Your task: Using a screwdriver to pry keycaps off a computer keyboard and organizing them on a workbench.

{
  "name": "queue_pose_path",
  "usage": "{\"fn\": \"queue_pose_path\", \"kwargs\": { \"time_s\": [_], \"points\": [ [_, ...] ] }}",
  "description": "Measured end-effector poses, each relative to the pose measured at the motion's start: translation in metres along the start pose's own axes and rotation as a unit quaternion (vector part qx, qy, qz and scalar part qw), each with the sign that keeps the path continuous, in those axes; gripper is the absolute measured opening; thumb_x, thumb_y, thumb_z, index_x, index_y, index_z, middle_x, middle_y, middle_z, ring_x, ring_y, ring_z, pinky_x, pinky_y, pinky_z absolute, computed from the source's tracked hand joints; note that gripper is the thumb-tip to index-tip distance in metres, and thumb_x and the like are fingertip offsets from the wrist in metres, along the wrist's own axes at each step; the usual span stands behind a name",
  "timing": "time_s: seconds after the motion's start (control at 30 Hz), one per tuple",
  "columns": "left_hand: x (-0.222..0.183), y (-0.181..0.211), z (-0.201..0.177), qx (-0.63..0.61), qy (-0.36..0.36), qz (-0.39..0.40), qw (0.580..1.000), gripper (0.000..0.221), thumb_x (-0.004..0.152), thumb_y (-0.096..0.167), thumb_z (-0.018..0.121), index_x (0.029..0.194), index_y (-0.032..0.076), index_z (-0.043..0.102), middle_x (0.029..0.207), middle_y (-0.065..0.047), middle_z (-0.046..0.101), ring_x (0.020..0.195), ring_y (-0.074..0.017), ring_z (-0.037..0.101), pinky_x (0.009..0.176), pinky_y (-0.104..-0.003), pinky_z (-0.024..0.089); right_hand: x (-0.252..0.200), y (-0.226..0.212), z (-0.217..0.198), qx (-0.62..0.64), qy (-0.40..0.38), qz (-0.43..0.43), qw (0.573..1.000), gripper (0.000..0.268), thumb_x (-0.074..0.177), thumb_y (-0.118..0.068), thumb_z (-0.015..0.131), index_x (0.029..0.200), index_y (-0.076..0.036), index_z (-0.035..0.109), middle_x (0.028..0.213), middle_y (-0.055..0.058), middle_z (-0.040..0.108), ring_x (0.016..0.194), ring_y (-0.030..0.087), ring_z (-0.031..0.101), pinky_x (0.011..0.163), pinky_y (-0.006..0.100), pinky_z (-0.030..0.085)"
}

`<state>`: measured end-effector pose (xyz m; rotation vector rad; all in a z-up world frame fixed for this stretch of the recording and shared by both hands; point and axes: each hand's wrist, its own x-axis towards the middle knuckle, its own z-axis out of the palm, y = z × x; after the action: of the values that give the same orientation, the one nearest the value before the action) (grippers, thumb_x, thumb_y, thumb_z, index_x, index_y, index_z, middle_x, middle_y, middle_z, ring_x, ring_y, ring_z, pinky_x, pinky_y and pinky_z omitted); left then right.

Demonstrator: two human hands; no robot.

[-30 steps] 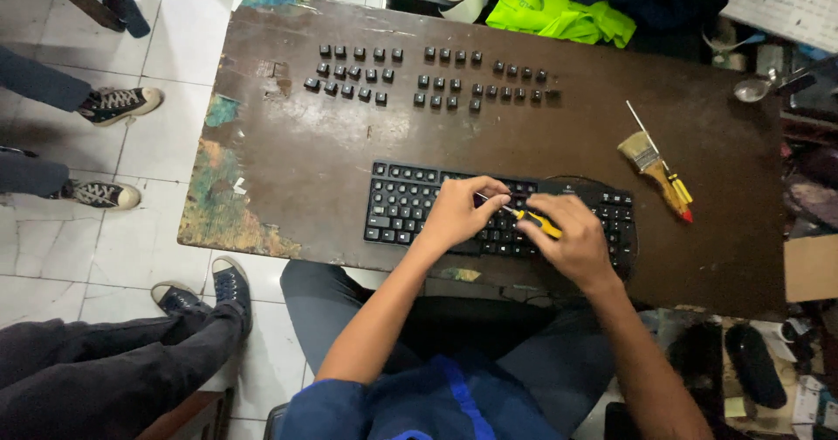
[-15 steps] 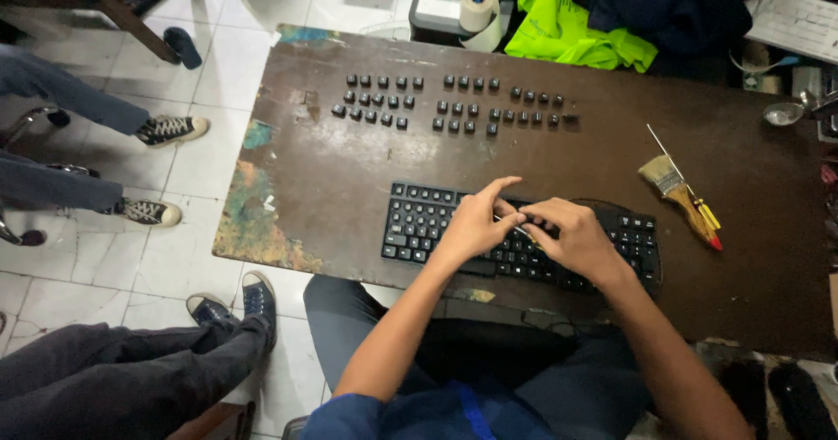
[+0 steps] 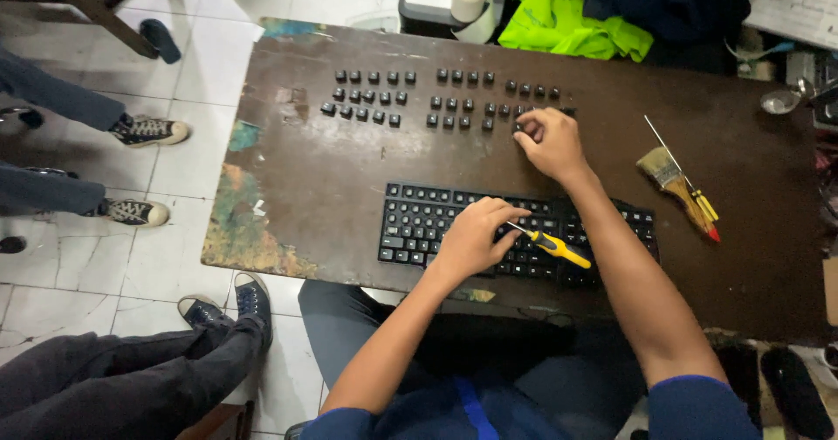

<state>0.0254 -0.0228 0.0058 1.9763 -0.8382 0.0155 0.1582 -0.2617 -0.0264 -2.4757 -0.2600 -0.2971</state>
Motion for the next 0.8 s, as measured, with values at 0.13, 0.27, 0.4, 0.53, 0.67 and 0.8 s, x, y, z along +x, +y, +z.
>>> {"fn": "queue_pose_path", "kwargs": {
  "time_s": [0.13, 0.27, 0.4, 0.53, 0.67, 0.8],
  "points": [
    [0.0, -0.002, 0.0, -0.005, 0.001, -0.003, 1.0, 0.032, 0.091, 0.013, 0.079, 0.123, 0.01, 0.077, 0.104, -0.005, 0.075, 0.102, -0.0281, 0.073, 0.092, -0.04, 0.058, 0.007, -0.012, -0.001, -0.003, -0.004, -0.009, 1.0, 0.026, 0.085, -0.009, 0.089, 0.11, -0.011, 0.081, 0.088, 0.01, 0.072, 0.072, 0.026, 0.069, 0.069, 0.038, 0.057],
    [0.0, -0.005, 0.001, -0.015, 0.008, -0.002, 1.0, 0.031, 0.09, 0.011, 0.079, 0.121, 0.009, 0.077, 0.104, -0.006, 0.075, 0.104, -0.0303, 0.073, 0.092, -0.043, 0.059, 0.009, -0.023, 0.0, 0.003, -0.014, -0.005, 1.0, 0.027, 0.085, -0.009, 0.088, 0.111, -0.011, 0.081, 0.091, 0.01, 0.071, 0.075, 0.026, 0.067, 0.072, 0.039, 0.056],
    [0.001, -0.005, 0.002, -0.007, 0.01, -0.004, 1.0, 0.029, 0.09, 0.011, 0.078, 0.119, 0.01, 0.076, 0.104, -0.006, 0.074, 0.104, -0.0298, 0.072, 0.091, -0.043, 0.059, 0.006, -0.017, 0.007, 0.003, -0.011, -0.015, 1.0, 0.028, 0.084, -0.011, 0.089, 0.111, -0.013, 0.081, 0.092, 0.009, 0.071, 0.078, 0.027, 0.067, 0.076, 0.039, 0.055],
    [0.001, -0.007, 0.002, -0.024, 0.006, -0.007, 1.0, 0.027, 0.092, 0.01, 0.077, 0.119, 0.01, 0.077, 0.103, -0.005, 0.074, 0.102, -0.0282, 0.073, 0.091, -0.041, 0.058, 0.008, -0.024, 0.005, 0.001, -0.018, -0.017, 1.0, 0.028, 0.084, -0.011, 0.089, 0.111, -0.013, 0.081, 0.092, 0.01, 0.071, 0.078, 0.028, 0.067, 0.076, 0.041, 0.055],
    [0.0, -0.008, 0.003, -0.018, 0.015, -0.003, 1.0, 0.028, 0.091, 0.01, 0.078, 0.119, 0.01, 0.076, 0.103, -0.005, 0.074, 0.103, -0.029, 0.073, 0.09, -0.042, 0.059, 0.011, -0.028, 0.005, -0.006, -0.018, -0.018, 1.0, 0.028, 0.085, -0.012, 0.089, 0.112, -0.014, 0.082, 0.09, 0.01, 0.071, 0.075, 0.028, 0.066, 0.073, 0.04, 0.055],
    [0.0, -0.007, 0.001, -0.015, 0.008, -0.005, 1.0, 0.028, 0.091, 0.008, 0.077, 0.119, 0.01, 0.076, 0.103, -0.005, 0.075, 0.104, -0.0286, 0.073, 0.092, -0.042, 0.059, 0.011, -0.029, 0.004, -0.009, -0.017, -0.024, 1.0, 0.029, 0.085, -0.013, 0.09, 0.113, -0.015, 0.083, 0.089, 0.01, 0.07, 0.073, 0.028, 0.066, 0.072, 0.04, 0.055]
  ]
}}
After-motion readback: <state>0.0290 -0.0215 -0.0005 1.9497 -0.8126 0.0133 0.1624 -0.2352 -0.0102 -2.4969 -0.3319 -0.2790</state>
